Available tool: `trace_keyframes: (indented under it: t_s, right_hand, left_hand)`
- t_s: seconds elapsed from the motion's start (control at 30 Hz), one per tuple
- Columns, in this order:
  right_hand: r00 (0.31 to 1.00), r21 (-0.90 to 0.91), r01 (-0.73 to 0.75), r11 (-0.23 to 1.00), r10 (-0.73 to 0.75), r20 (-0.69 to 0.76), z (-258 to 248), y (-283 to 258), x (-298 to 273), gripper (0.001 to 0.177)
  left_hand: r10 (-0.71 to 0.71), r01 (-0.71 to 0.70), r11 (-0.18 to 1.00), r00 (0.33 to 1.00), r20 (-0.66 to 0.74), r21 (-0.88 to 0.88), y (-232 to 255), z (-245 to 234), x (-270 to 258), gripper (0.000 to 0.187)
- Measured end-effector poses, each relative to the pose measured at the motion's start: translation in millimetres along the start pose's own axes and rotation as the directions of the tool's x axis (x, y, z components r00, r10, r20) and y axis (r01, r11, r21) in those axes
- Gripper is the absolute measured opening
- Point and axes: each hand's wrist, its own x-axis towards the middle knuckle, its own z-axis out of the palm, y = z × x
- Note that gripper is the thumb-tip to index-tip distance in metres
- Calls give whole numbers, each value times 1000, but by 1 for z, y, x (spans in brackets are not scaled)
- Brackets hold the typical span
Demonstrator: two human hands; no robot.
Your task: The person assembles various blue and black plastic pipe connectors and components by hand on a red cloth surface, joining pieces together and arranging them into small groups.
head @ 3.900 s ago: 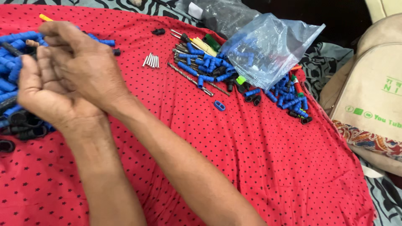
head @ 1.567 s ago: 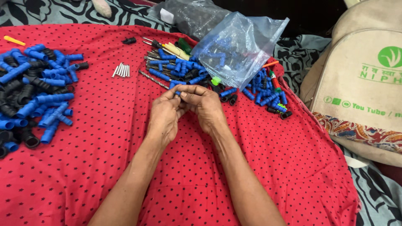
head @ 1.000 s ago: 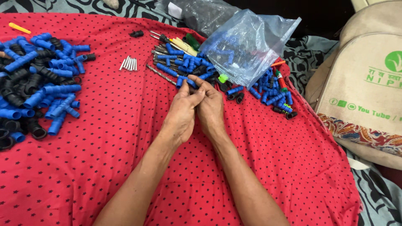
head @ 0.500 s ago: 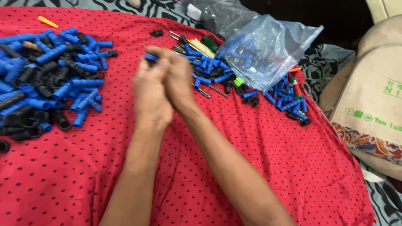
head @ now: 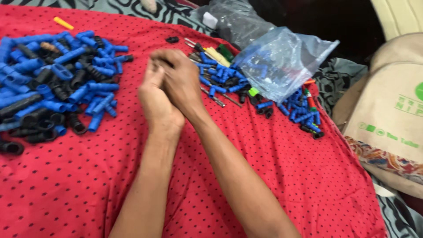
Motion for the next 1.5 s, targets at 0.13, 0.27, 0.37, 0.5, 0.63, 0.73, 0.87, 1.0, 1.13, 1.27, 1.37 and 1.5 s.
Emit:
trace_keyframes:
  t_s: [0.13, 0.27, 0.37, 0.5, 0.63, 0.73, 0.87, 1.0, 1.13, 1.27, 1.37, 1.5]
  right_hand:
    - [987, -210, 109, 972, -131, -98, -77, 33, -47, 29]
    - [933, 171, -318, 932, 340, -117, -148, 91, -75, 20]
    - [864, 238, -395, 888, 446, -234, -177, 138, -72, 20]
    - [843, 303, -440, 845, 505, -184, -174, 156, -68, 20]
    - [942, 37, -312, 949, 315, -118, -155, 140, -65, 25]
    - [999, -177, 46, 983, -48, -6, -143, 122, -65, 40]
    - [975, -334, -153, 930, 198, 104, -141, 98, -68, 52]
    - [981, -380, -101, 919, 156, 119, -145, 89, -65, 42]
    - [989, -367, -83, 927, 121, 81, -142, 96, -66, 35]
    - [990, -261, -105, 960, 125, 61, -140, 113, -62, 29]
    - [919, 151, -381, 912, 356, 168, -138, 122, -60, 23]
    - [932, 270, -355, 895, 317, 174, -138, 126, -58, 25]
  left_hand:
    - [-300, 272, 940, 946, 119, 206, -58, 7, -31, 51]
    - [-527, 424, 749, 847, 70, 509, -97, 0, -38, 48]
    - [-389, 271, 681, 921, 24, 680, -106, -17, -37, 64]
    - [-251, 242, 752, 965, -73, 613, -97, -34, -20, 62]
    - [-185, 200, 790, 979, -85, 579, -89, -41, -13, 65]
    - [-228, 284, 779, 959, -170, 559, -84, -40, -14, 65]
    - [-254, 299, 758, 954, -160, 580, -86, -39, -17, 64]
    - [-308, 341, 724, 938, -162, 600, -84, -32, -20, 62]
    - [-332, 354, 691, 930, -158, 630, -80, -22, -27, 52]
    - [-339, 352, 699, 929, -146, 623, -79, -18, -28, 46]
    - [-233, 229, 684, 968, -90, 693, -80, -21, -25, 48]
    - [-253, 286, 635, 955, -157, 717, -80, -18, -29, 40]
